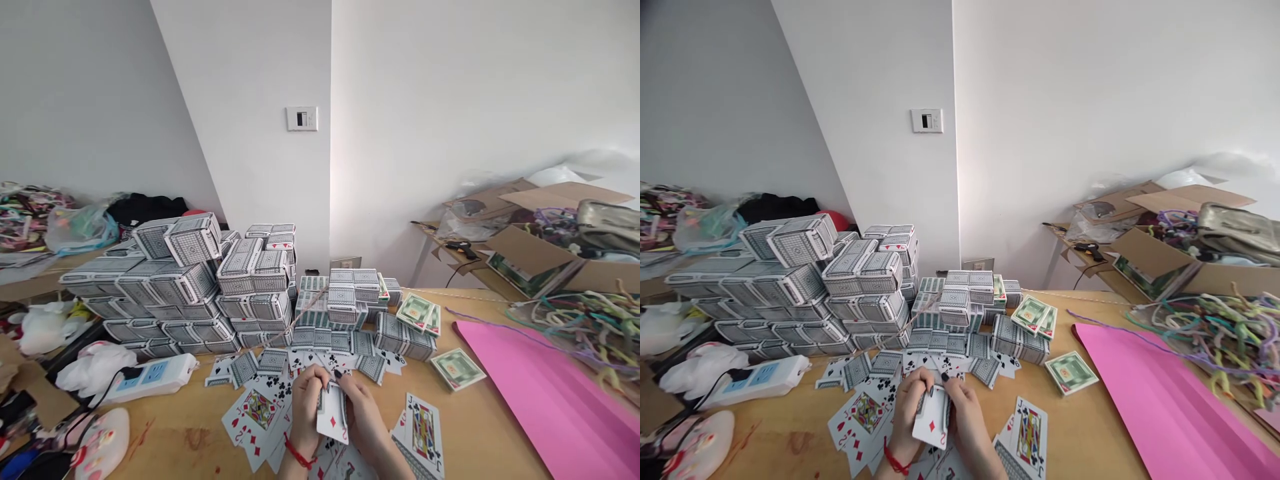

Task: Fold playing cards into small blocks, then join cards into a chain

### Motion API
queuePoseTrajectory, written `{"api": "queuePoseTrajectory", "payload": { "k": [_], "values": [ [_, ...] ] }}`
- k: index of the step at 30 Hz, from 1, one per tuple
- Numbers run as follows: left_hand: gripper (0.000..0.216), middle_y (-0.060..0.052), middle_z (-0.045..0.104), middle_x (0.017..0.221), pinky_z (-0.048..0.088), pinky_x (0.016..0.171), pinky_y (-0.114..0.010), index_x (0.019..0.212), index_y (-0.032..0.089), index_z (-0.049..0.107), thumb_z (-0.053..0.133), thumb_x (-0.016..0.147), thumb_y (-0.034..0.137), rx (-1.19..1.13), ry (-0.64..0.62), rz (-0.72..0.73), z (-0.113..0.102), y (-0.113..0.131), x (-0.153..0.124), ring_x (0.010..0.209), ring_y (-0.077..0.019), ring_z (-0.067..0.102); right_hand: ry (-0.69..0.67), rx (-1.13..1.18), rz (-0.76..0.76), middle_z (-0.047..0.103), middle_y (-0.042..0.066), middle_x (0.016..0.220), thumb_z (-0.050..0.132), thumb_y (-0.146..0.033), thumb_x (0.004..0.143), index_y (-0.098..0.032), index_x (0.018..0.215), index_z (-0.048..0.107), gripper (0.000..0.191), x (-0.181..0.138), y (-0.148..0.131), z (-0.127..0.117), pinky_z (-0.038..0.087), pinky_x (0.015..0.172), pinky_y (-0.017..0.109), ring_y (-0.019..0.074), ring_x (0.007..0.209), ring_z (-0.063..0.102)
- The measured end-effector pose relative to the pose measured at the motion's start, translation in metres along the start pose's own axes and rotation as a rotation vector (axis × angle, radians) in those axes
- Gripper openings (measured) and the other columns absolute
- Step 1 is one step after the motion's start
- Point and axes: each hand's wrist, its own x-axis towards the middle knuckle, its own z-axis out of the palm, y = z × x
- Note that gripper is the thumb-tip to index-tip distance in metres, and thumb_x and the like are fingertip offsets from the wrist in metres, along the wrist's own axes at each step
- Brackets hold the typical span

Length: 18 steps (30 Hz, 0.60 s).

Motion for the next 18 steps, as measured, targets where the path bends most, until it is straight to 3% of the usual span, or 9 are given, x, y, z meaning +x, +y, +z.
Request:
{"api": "queuePoseTrajectory", "payload": {
  "k": [5,9,12,14,18],
  "values": [
    [0.013,0.003,0.042,0.05,0.028,0.045,-0.021,0.051,0.017,0.049,0.047,0.063,0.022,0.119,0.021,0.018,-0.001,0.006,0.003,0.046,-0.0096,0.035,-0.183,-0.167,-0.043,0.043,-0.005,0.053,0.065,-0.041,0.065,-0.015,0.062,0.051,0.03,0.003,-0.004,-0.008,0.027,0.045,0.018,0.0064,0.046,0.033],
    [0.022,-0.005,0.06,0.071,0.038,0.053,-0.024,0.075,0.015,0.063,0.048,0.068,0.029,0.11,0.013,-0.131,-0.004,0.011,0.006,0.058,-0.0159,0.05,-0.067,-0.323,-0.214,0.04,-0.006,0.05,0.059,-0.047,0.07,-0.016,0.063,0.05,0.032,0.008,-0.006,-0.014,0.025,0.042,0.018,0.0067,0.043,0.031],
    [0.027,-0.007,0.062,0.084,0.041,0.066,-0.027,0.087,0.016,0.063,0.053,0.069,0.034,0.176,-0.059,-0.137,-0.005,0.012,0.009,0.076,-0.0202,0.054,0.035,-0.517,-0.343,0.041,-0.005,0.048,0.053,-0.049,0.073,-0.017,0.065,0.053,0.033,0.01,-0.005,-0.015,0.027,0.04,0.019,0.0087,0.042,0.034],
    [0.026,-0.006,0.06,0.082,0.04,0.069,-0.027,0.084,0.016,0.062,0.061,0.065,0.033,0.283,-0.042,-0.097,-0.004,0.009,0.01,0.078,-0.0199,0.053,0.078,-0.653,-0.446,0.045,-0.003,0.05,0.051,-0.048,0.075,-0.017,0.066,0.055,0.033,0.008,-0.005,-0.014,0.03,0.042,0.021,0.011,0.044,0.039],
    [0.021,0.001,0.049,0.061,0.036,0.056,-0.023,0.065,0.017,0.056,0.063,0.064,0.037,0.382,0.04,-0.073,-0.003,0.001,0.009,0.06,-0.0141,0.045,0.066,-0.81,-0.539,0.053,0.001,0.054,0.043,-0.044,0.08,-0.016,0.07,0.059,0.033,0.003,-0.008,-0.012,0.035,0.047,0.022,0.0142,0.049,0.045]
  ]
}}
